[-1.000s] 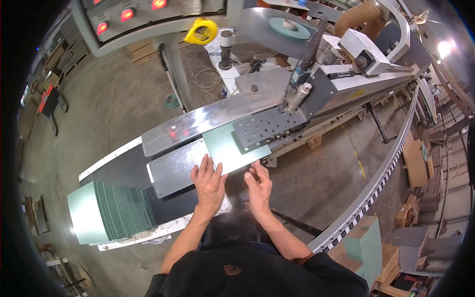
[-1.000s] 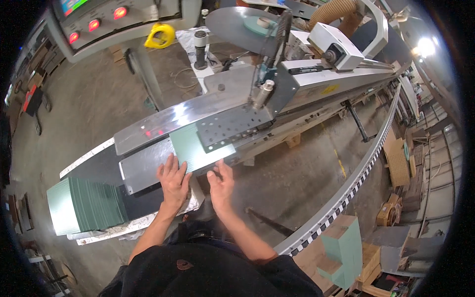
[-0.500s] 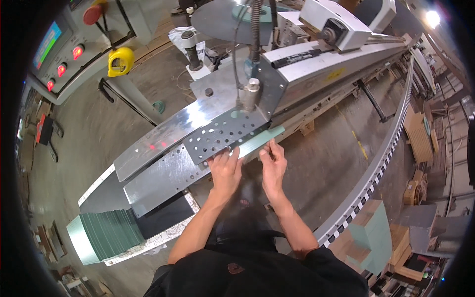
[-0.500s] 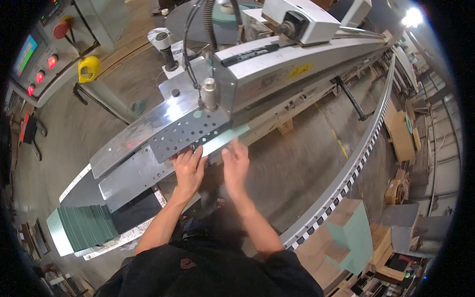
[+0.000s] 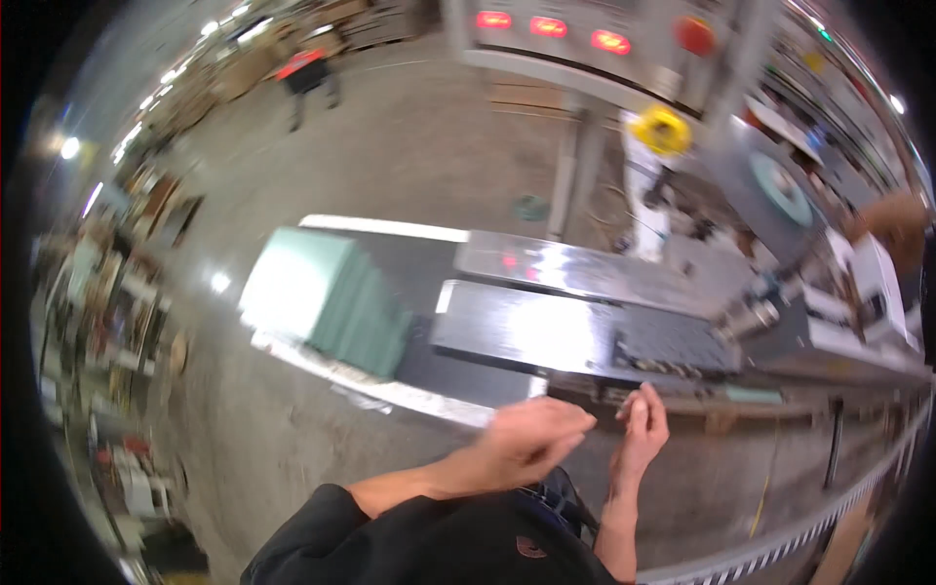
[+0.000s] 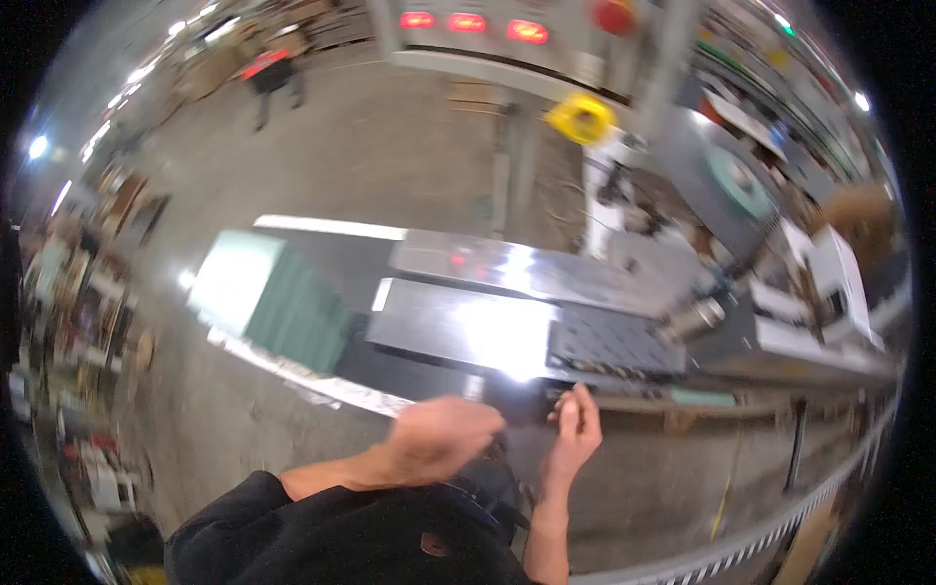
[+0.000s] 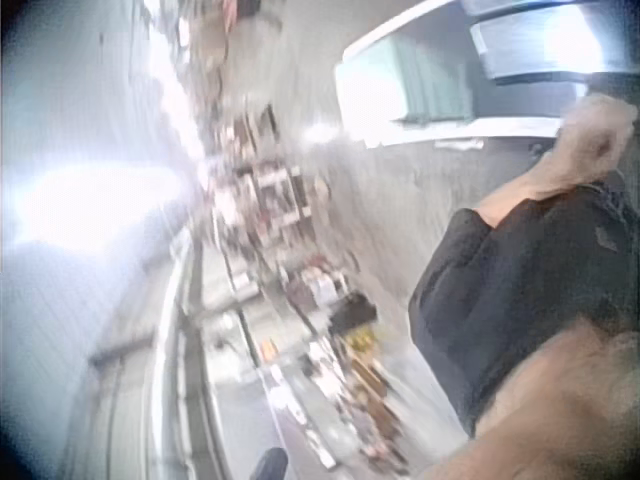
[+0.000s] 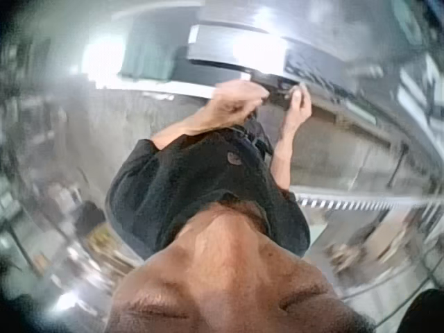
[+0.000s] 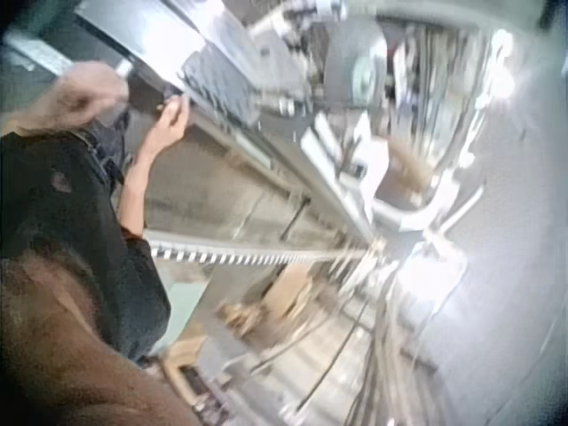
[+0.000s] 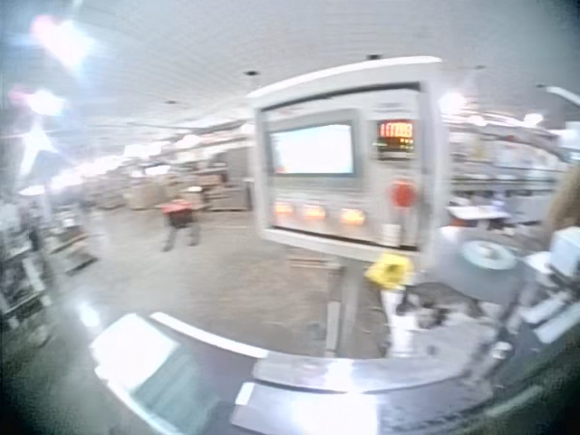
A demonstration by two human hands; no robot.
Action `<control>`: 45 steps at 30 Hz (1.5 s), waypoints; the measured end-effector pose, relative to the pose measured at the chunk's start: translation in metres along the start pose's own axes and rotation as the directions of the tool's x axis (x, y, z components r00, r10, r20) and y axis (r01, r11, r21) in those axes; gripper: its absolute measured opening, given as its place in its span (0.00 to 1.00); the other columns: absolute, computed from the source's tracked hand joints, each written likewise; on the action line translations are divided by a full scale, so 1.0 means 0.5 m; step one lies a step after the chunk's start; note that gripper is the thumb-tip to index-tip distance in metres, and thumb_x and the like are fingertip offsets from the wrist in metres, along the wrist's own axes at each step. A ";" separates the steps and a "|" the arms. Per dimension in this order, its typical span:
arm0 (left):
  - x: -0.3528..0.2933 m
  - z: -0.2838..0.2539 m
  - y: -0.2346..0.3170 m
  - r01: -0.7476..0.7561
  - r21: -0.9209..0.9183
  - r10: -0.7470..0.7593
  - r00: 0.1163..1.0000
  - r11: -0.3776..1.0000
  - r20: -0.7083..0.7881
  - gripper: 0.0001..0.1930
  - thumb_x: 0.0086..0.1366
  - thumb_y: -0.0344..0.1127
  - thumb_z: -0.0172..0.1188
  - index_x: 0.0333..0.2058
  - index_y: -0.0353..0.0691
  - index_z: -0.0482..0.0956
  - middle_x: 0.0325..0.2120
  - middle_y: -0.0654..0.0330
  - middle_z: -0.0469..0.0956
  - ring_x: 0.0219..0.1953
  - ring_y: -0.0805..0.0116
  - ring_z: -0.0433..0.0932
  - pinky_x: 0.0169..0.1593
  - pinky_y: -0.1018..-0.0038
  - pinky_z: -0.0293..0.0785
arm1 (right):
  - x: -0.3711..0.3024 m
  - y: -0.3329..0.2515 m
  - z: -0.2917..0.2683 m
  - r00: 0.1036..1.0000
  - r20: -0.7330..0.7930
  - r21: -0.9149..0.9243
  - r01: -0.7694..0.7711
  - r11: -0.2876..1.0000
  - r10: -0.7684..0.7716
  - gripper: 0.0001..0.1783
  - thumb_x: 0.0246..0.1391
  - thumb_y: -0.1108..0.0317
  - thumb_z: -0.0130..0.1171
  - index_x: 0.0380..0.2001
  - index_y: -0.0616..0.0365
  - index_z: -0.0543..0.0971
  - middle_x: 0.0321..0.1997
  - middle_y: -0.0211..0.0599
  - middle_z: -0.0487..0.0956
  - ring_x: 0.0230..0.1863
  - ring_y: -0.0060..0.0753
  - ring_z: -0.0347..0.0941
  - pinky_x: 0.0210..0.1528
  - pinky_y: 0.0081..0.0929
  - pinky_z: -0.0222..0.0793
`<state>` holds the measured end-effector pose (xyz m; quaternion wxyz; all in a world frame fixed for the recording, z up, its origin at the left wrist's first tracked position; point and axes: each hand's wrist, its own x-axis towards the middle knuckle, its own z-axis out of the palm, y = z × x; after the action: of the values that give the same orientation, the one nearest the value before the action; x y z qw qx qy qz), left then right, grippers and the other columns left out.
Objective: The person repeatedly feeds rectangular green boards into a belt sander, flips them, and stacks the finished pieces. The person also briefly picks up a stack of boards from the floor and returns to the machine to continue sanding.
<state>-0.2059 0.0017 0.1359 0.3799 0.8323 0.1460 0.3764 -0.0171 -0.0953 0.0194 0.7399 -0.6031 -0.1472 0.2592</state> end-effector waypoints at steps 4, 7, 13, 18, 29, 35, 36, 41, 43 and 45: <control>-0.057 -0.293 -0.001 0.224 0.514 0.139 0.806 0.828 -0.575 0.19 0.58 0.19 0.61 0.50 0.30 0.80 0.44 0.47 0.83 0.46 0.49 0.82 0.52 0.62 0.78 | -0.085 0.034 0.169 0.934 0.343 -0.088 -0.079 0.993 0.105 0.19 0.64 0.68 0.60 0.54 0.67 0.79 0.42 0.37 0.83 0.41 0.24 0.77 0.39 0.23 0.75; -0.121 -0.481 -0.049 0.516 0.584 0.270 0.559 0.627 -0.784 0.18 0.62 0.26 0.64 0.51 0.29 0.79 0.51 0.45 0.80 0.55 0.49 0.78 0.58 0.62 0.72 | -0.132 0.018 0.296 0.833 0.541 -0.092 -0.082 0.992 0.119 0.20 0.64 0.69 0.59 0.56 0.68 0.77 0.43 0.40 0.82 0.41 0.26 0.77 0.39 0.24 0.76; -0.251 -0.596 -0.146 0.630 0.298 -0.100 0.516 0.717 -0.851 0.17 0.66 0.33 0.62 0.50 0.29 0.80 0.54 0.43 0.78 0.59 0.46 0.74 0.62 0.60 0.69 | -0.186 -0.040 0.520 0.658 0.752 -0.044 0.113 0.993 -0.041 0.24 0.66 0.64 0.56 0.61 0.65 0.74 0.48 0.40 0.80 0.43 0.26 0.76 0.38 0.23 0.75; -0.254 -0.544 -0.107 0.593 0.464 0.050 0.581 0.657 -0.813 0.15 0.61 0.31 0.65 0.46 0.32 0.82 0.54 0.44 0.77 0.57 0.44 0.73 0.61 0.57 0.69 | -0.202 -0.037 0.616 0.572 0.804 -0.083 0.376 0.923 -0.161 0.28 0.64 0.57 0.60 0.59 0.68 0.74 0.40 0.34 0.78 0.37 0.21 0.74 0.33 0.20 0.72; -0.290 -0.495 -0.073 0.541 0.327 -0.003 0.520 0.775 -0.854 0.14 0.60 0.29 0.66 0.46 0.35 0.83 0.55 0.45 0.77 0.47 0.46 0.77 0.54 0.59 0.73 | -0.235 -0.063 0.653 0.631 0.745 -0.044 -0.280 0.959 0.218 0.10 0.62 0.65 0.59 0.36 0.62 0.78 0.28 0.32 0.78 0.21 0.23 0.71 0.23 0.18 0.61; -0.216 -0.418 0.007 0.385 0.454 0.099 0.666 0.804 -0.739 0.21 0.52 0.23 0.71 0.47 0.35 0.83 0.55 0.46 0.76 0.47 0.54 0.78 0.47 0.68 0.77 | -0.210 -0.100 0.493 0.726 0.684 0.226 -0.307 0.924 0.073 0.12 0.64 0.67 0.57 0.44 0.65 0.77 0.34 0.34 0.82 0.24 0.24 0.76 0.26 0.19 0.69; -0.209 -0.390 0.011 0.352 0.451 0.088 0.701 0.820 -0.708 0.22 0.51 0.22 0.72 0.47 0.36 0.83 0.55 0.46 0.76 0.47 0.53 0.77 0.47 0.68 0.76 | -0.200 -0.094 0.458 0.744 0.664 0.250 -0.316 0.915 0.076 0.12 0.64 0.67 0.57 0.45 0.65 0.77 0.34 0.34 0.81 0.25 0.24 0.76 0.26 0.20 0.69; -0.215 -0.224 -0.050 0.314 0.321 -0.087 0.822 0.893 -0.562 0.24 0.49 0.21 0.73 0.48 0.35 0.82 0.57 0.46 0.74 0.47 0.54 0.75 0.47 0.67 0.75 | -0.167 -0.009 0.263 0.862 0.463 0.236 -0.344 0.909 0.206 0.12 0.64 0.67 0.58 0.46 0.64 0.77 0.31 0.34 0.80 0.26 0.24 0.75 0.26 0.21 0.67; -0.207 -0.158 -0.102 0.309 0.257 -0.153 0.859 0.916 -0.489 0.23 0.51 0.22 0.72 0.48 0.34 0.82 0.56 0.47 0.74 0.47 0.54 0.76 0.48 0.66 0.75 | -0.143 0.036 0.188 0.892 0.391 0.232 -0.334 0.913 0.227 0.13 0.63 0.67 0.59 0.47 0.64 0.78 0.30 0.33 0.80 0.26 0.24 0.75 0.26 0.21 0.67; -0.203 -0.103 -0.147 0.319 0.206 -0.209 0.881 0.925 -0.425 0.21 0.52 0.24 0.71 0.47 0.34 0.82 0.56 0.47 0.75 0.48 0.54 0.77 0.49 0.66 0.76 | -0.119 0.075 0.141 0.919 0.293 0.231 -0.336 0.913 0.264 0.13 0.62 0.67 0.61 0.46 0.63 0.78 0.32 0.32 0.80 0.27 0.24 0.75 0.27 0.21 0.68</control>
<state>-0.3092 0.0242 0.0510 0.2735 0.7548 0.3826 0.4573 -0.1113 -0.0662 0.0050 0.7425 -0.4710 -0.1085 0.4637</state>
